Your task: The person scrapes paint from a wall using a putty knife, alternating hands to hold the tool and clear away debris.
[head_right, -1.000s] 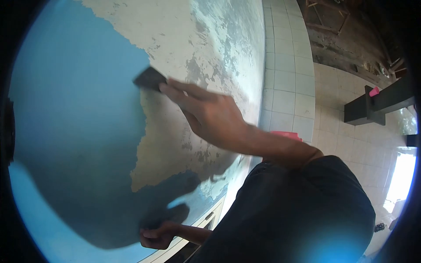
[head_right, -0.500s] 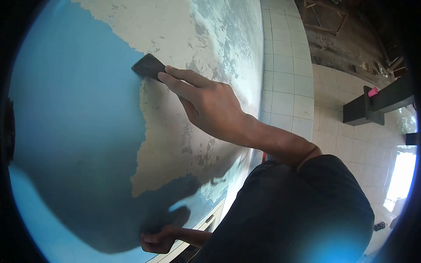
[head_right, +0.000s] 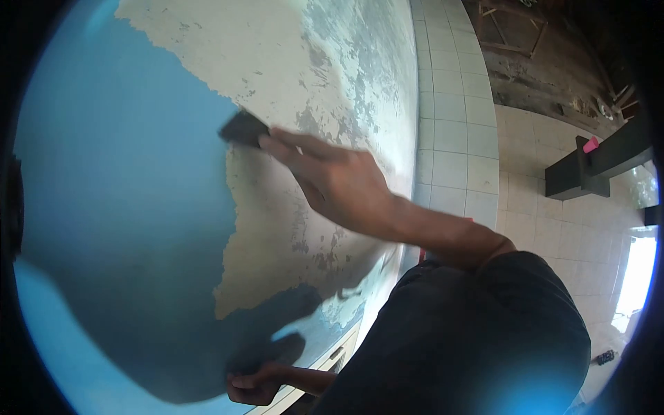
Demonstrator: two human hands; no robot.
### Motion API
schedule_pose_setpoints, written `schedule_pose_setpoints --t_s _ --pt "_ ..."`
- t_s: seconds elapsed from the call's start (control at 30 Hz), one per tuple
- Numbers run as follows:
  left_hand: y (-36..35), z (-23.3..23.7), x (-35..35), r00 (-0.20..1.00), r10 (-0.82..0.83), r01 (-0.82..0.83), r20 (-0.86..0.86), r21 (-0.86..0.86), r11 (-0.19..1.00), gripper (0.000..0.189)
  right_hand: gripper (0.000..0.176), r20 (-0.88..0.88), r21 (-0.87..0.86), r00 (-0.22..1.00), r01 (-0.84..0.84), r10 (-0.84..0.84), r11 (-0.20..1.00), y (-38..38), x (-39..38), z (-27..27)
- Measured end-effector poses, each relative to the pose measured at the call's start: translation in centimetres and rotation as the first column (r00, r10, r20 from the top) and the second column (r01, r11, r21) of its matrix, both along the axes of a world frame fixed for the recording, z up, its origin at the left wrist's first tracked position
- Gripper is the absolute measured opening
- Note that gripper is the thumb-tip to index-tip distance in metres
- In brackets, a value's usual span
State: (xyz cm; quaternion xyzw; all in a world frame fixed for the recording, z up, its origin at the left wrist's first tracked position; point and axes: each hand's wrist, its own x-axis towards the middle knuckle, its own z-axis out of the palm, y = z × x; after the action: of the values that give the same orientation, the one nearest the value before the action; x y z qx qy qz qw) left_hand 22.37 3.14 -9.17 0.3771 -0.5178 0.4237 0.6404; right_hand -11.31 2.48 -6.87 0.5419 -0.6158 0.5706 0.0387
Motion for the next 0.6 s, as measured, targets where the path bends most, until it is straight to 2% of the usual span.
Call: schedule_pose_setpoints --t_s 0.03,0.13,0.2,0.3,0.4,0.5,0.6 --pt "0.2 -0.1 0.2 1.0 0.012 -0.012 0.021 0.005 1.0 0.029 0.052 0.003 -0.045 1.0 0.026 -0.026 0.999 -0.8 -0.6 0.2" --pt "0.2 0.5 -0.2 0.998 0.038 -0.038 0.056 0.003 0.999 0.028 0.051 0.027 -0.014 1.0 -0.006 0.007 1.0 -0.3 -0.2 0.5" --pt "0.2 0.5 -0.5 0.999 0.036 -0.037 0.036 0.013 0.999 0.028 0.052 -0.039 0.0 0.998 -0.048 0.048 0.999 0.9 0.7 -0.2" --pt "0.2 0.2 -0.4 1.0 0.031 -0.031 0.001 0.027 0.999 0.028 0.055 0.008 0.003 1.0 -0.015 0.015 1.0 0.3 0.3 -0.3" --pt "0.2 0.3 -0.1 0.998 0.047 -0.047 0.044 0.015 0.999 0.028 0.055 0.008 -0.022 1.0 0.005 -0.005 1.0 -0.3 -0.4 0.8" --pt "-0.2 -0.2 0.6 0.996 0.037 -0.032 -0.081 0.057 0.998 0.028 0.053 -0.041 0.0 0.999 -0.034 0.034 0.999 1.0 0.9 -0.7" --pt "0.0 0.2 -0.4 0.998 0.034 -0.033 -0.053 0.027 0.999 0.028 0.054 0.01 -0.036 1.0 -0.004 0.004 0.999 -0.1 0.1 -0.1"
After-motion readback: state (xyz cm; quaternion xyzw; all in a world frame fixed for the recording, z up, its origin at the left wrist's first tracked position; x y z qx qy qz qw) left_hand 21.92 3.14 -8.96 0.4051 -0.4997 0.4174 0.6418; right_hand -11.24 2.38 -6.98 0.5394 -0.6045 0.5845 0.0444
